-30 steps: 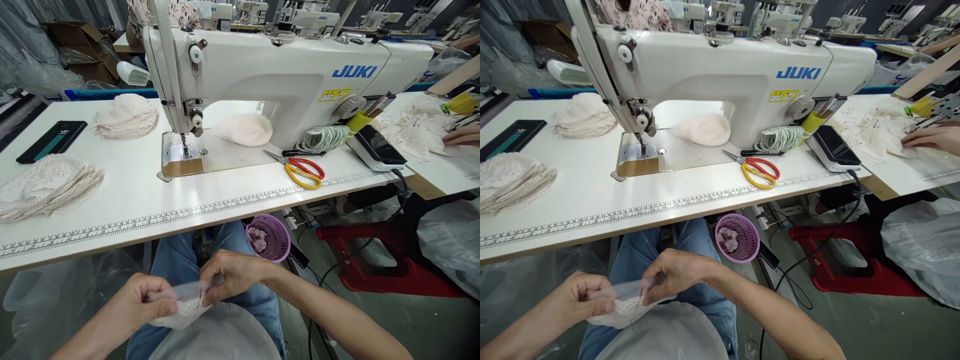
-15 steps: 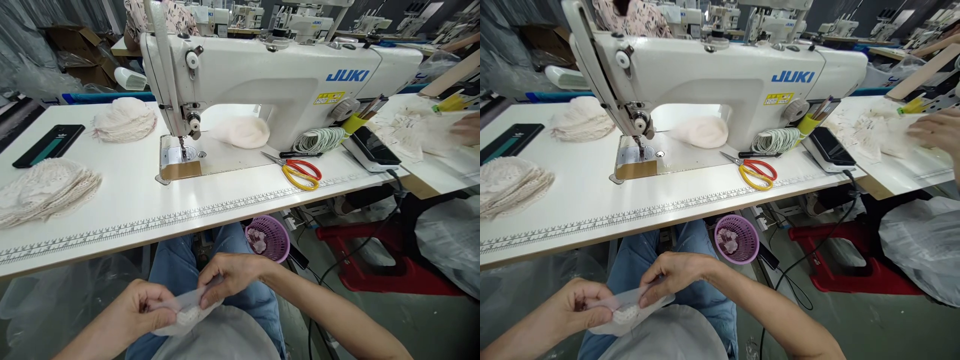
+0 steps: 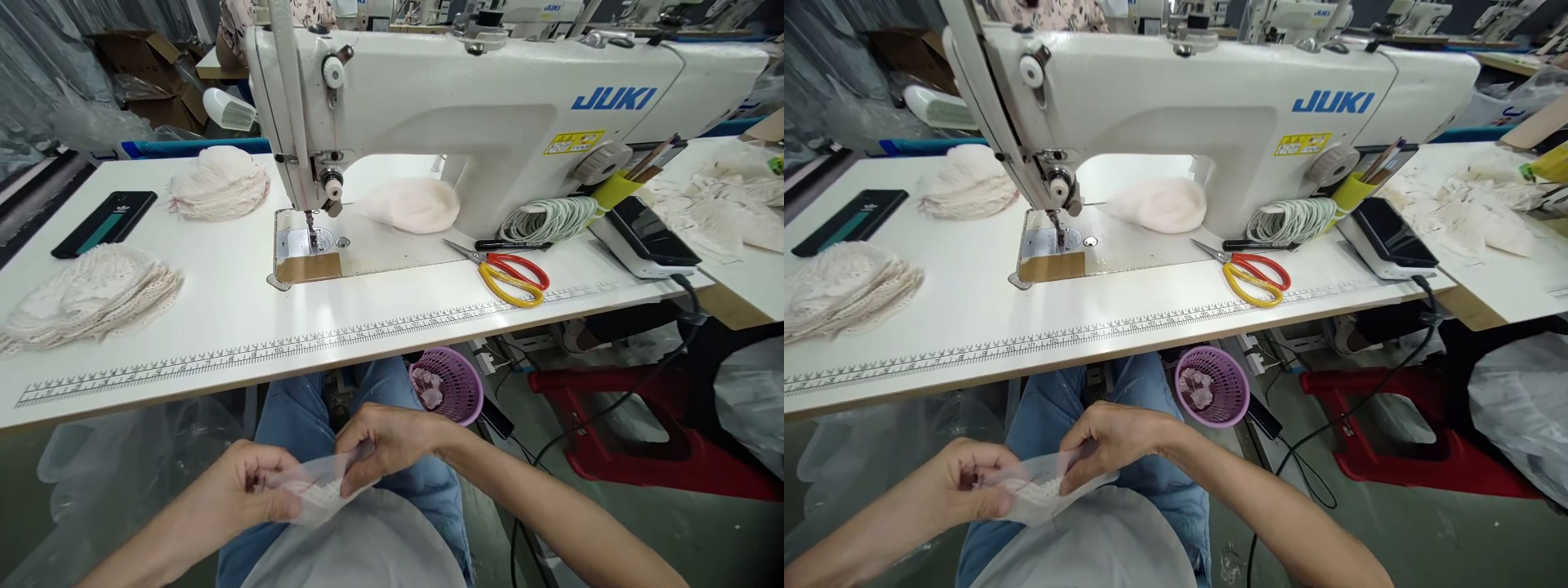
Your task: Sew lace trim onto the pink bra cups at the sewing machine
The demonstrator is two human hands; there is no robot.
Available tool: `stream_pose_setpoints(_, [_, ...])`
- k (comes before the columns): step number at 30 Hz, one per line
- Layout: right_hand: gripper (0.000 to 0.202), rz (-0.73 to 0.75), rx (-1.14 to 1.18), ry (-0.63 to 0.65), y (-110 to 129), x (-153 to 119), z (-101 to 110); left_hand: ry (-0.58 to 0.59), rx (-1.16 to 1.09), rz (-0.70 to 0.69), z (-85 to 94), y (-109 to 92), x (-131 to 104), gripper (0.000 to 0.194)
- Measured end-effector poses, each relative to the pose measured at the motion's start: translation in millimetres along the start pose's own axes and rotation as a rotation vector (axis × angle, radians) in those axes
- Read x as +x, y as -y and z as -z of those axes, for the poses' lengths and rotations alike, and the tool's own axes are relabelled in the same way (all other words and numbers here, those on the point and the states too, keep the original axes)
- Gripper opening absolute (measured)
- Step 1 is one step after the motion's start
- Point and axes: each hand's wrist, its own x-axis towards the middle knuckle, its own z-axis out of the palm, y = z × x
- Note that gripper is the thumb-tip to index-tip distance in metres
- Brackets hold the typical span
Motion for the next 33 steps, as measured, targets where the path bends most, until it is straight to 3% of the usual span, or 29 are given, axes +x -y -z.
stream_pose_setpoints(6, [0.023, -0.040, 0.015, 0.020, -3, -5, 3, -0.018, 0.112, -0.031, -1.2, 2, 3, 0.026])
stream_pose_setpoints(15, [0.019, -0.040, 0.024, 0.012, -2, -7, 3, 0.045, 0.058, 0.013, -0.2, -5, -1, 0.024])
stream_pose_setpoints(24, [0.022, -0.049, -0.027, 0.050, -3, -8, 3, 0.020, -0.049, 0.050, -7.7, -3, 14, 0.040])
stream_pose_setpoints(33, [0.015, -0.056, -0.053, 0.008, -8, -10, 0, 0.027, -0.030, 0.071, -1.0, 6, 9, 0.053])
